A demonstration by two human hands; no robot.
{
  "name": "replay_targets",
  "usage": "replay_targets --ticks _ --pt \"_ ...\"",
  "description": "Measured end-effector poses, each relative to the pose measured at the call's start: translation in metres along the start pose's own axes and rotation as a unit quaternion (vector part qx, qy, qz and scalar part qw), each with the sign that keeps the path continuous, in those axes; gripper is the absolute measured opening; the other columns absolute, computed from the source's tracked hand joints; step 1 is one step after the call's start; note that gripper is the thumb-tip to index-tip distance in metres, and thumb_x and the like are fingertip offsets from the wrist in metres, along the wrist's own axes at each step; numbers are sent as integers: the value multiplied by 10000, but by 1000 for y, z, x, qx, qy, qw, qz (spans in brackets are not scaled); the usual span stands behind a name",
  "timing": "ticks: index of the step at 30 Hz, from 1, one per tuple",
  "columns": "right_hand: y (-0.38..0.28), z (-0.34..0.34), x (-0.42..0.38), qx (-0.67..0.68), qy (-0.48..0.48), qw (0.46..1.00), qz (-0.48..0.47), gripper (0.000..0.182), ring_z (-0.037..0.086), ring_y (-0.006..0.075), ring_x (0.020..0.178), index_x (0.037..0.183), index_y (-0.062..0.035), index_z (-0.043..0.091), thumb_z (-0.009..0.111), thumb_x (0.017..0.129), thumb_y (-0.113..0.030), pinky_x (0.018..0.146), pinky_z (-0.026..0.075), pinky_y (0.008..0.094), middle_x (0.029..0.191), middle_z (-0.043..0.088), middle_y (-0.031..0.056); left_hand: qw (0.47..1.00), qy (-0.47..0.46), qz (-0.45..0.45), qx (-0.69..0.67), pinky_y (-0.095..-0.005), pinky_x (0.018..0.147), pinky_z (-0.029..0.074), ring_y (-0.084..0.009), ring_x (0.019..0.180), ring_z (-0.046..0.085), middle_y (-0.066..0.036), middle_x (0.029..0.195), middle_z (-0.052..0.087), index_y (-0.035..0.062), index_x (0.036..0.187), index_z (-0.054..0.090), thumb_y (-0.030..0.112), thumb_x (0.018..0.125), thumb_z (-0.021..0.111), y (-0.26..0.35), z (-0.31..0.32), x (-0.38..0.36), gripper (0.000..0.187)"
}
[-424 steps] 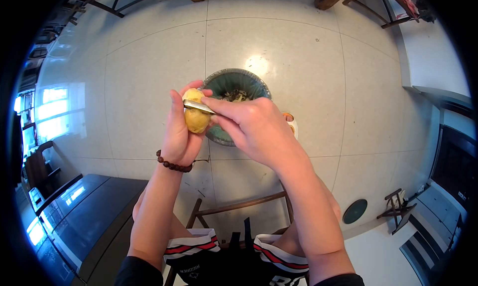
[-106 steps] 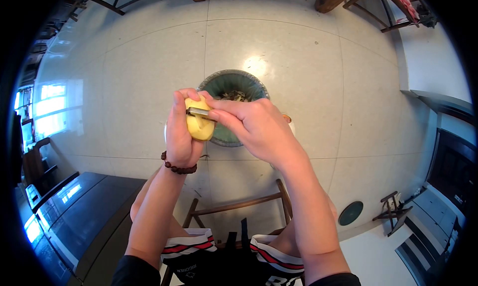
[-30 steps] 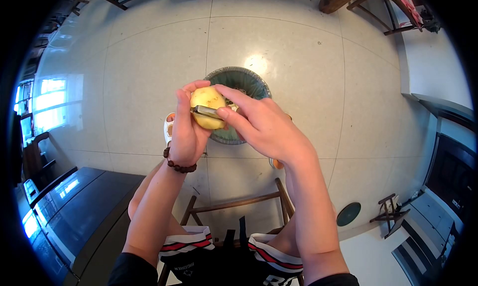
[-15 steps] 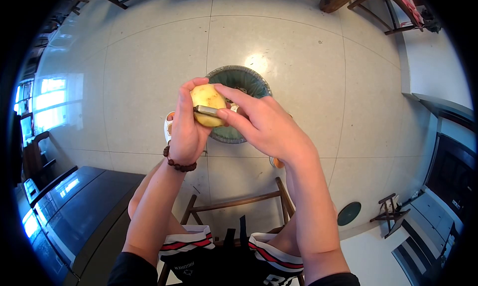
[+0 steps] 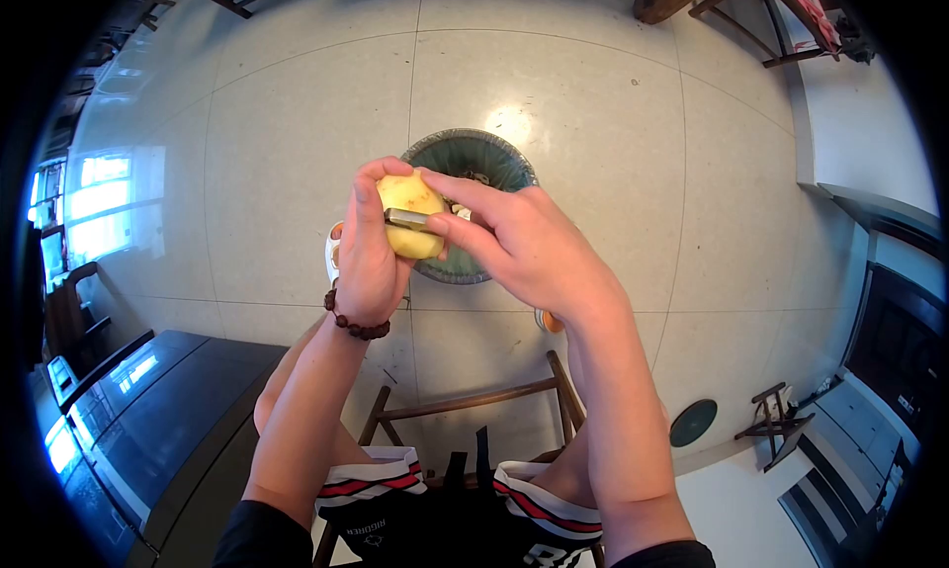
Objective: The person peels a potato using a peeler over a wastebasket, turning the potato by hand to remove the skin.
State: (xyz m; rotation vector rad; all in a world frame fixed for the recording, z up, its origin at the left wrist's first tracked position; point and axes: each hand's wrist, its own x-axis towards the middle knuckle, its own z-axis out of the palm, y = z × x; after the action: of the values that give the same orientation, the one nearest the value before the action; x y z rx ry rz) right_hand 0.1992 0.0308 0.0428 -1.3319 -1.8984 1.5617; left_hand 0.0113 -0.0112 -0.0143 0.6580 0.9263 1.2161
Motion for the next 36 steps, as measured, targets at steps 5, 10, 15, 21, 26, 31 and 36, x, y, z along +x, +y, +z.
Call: replay_targets --ticks 5,10,15,21,26,31,36 --pt "1 0 -1 -7 15 1000 -14 423 506 196 554 1420 -130 672 689 1024 -278 577 445 341 662 614 138 1000 8 11 -9 -375 687 594 -236 963 687 -141 1248 635 102 1319 461 566 1133 311 0 3 0 522" --pt "1 1 0 -11 28 999 -15 395 511 203 540 1382 -152 708 706 1012 -291 574 450 343 657 617 137 999 12 25 -16 -375 675 596 -239 965 688 -151 1284 631 109 1292 474 549 1140 313 0 4 0 492" --pt "4 3 0 -48 58 996 -38 321 557 254 539 1288 -176 771 720 994 -294 585 482 351 667 656 140 999 26 28 -14 -373 667 601 -232 950 691 -158 1282 628 106 1239 491 516 1151 314 1 5 2 456" --pt "15 2 3 -73 86 988 -107 246 663 285 607 1161 -157 821 731 975 -291 621 532 352 801 756 130 1000 22 7 -7 -361 672 606 -229 919 697 -161 1265 630 103 1155 512 467 1159 346 2 3 3 400" --pt "10 -2 2 -71 72 992 -78 241 699 291 648 1124 -140 828 741 963 -296 636 550 353 851 776 120 998 -3 -20 -52 -367 658 593 -236 902 690 -146 1221 647 108 1145 525 467 1158 356 3 3 3 397" --pt "11 -4 1 -64 81 990 -94 248 689 286 627 1121 -136 829 743 963 -305 628 544 349 826 773 118 994 -34 -59 -81 -361 644 576 -240 839 680 -132 1171 668 118 1144 531 505 1149 356 10 3 2 424" --pt "7 -4 -1 -80 74 992 -70 268 673 267 596 1148 -142 823 741 967 -321 605 531 341 745 747 110 990 -36 -93 -101 -346 623 559 -237 790 674 -133 1120 677 132 1139 530 546 1141 339 9 0 3 456"
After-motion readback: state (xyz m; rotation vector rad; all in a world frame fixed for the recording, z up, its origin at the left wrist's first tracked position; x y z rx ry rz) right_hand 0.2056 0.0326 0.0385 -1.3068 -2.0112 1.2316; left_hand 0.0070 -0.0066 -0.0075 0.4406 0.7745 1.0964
